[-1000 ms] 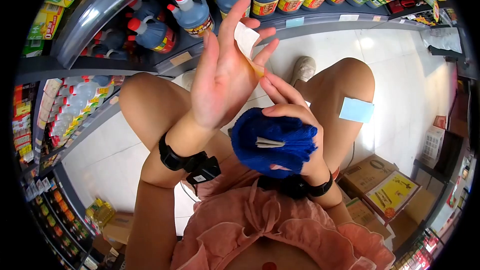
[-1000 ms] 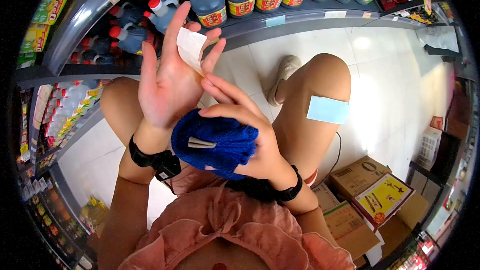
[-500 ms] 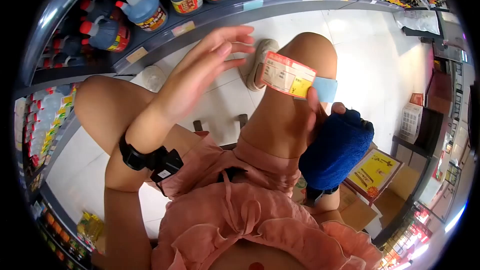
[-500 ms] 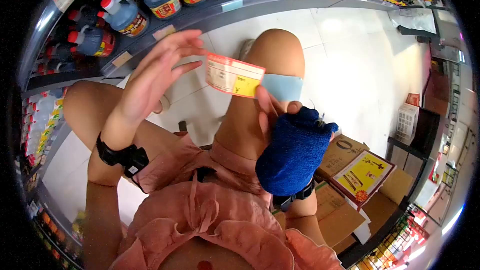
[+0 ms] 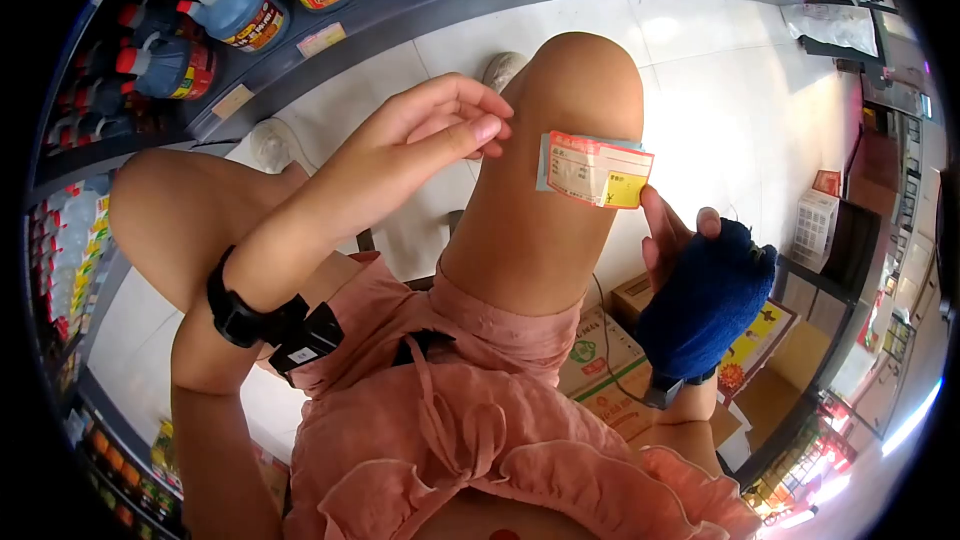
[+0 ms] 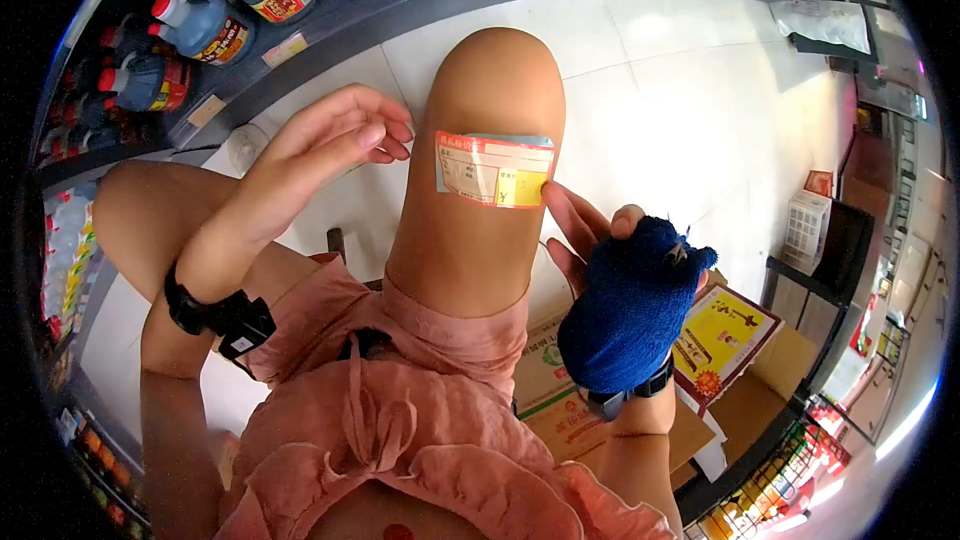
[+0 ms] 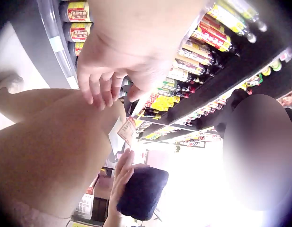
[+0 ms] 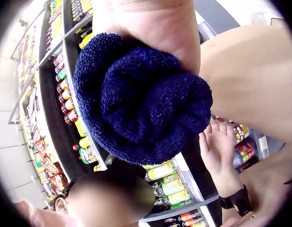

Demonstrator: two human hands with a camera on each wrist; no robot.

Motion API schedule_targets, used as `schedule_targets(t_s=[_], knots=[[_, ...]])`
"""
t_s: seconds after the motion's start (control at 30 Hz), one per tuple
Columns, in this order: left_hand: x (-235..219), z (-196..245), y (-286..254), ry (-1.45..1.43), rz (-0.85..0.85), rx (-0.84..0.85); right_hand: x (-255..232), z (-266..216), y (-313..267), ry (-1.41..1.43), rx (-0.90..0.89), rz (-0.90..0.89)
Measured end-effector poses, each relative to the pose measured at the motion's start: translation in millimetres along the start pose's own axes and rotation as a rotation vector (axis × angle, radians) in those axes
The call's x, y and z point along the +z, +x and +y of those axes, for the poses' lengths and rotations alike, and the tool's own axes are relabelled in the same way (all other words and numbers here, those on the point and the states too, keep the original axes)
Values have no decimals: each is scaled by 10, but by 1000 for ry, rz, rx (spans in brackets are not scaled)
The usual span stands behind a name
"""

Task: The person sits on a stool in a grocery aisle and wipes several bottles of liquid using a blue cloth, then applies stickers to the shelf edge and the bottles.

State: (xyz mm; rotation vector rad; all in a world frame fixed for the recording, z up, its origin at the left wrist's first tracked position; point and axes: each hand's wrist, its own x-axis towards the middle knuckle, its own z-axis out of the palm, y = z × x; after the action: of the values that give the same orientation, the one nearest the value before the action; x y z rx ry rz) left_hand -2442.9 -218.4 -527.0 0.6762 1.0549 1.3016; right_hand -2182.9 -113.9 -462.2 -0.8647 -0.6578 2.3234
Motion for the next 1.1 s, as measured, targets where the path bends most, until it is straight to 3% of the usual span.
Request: schedule_targets(t_s=[0.23, 0.3, 0.4, 0.47, 0.77, 1.0, 1.1], knots=[[175, -81, 105, -48, -24, -38, -99, -45, 97, 11, 74, -43], [205, -105, 121, 11, -30, 30, -100, -33, 106, 58, 98, -23], [250, -52, 119, 66, -25, -23, -91, -11, 124, -54, 67, 1], [315, -30, 121, 121, 1, -6, -209, -29, 149, -88, 145, -97], [414, -77, 164, 198, 76, -6, -255, -7, 134, -215, 121, -61], [393, -94, 168, 207, 76, 43, -239, 90, 203, -116, 79, -91], [392, -92, 156, 207, 80, 38, -198, 70, 221, -299, -1, -191]])
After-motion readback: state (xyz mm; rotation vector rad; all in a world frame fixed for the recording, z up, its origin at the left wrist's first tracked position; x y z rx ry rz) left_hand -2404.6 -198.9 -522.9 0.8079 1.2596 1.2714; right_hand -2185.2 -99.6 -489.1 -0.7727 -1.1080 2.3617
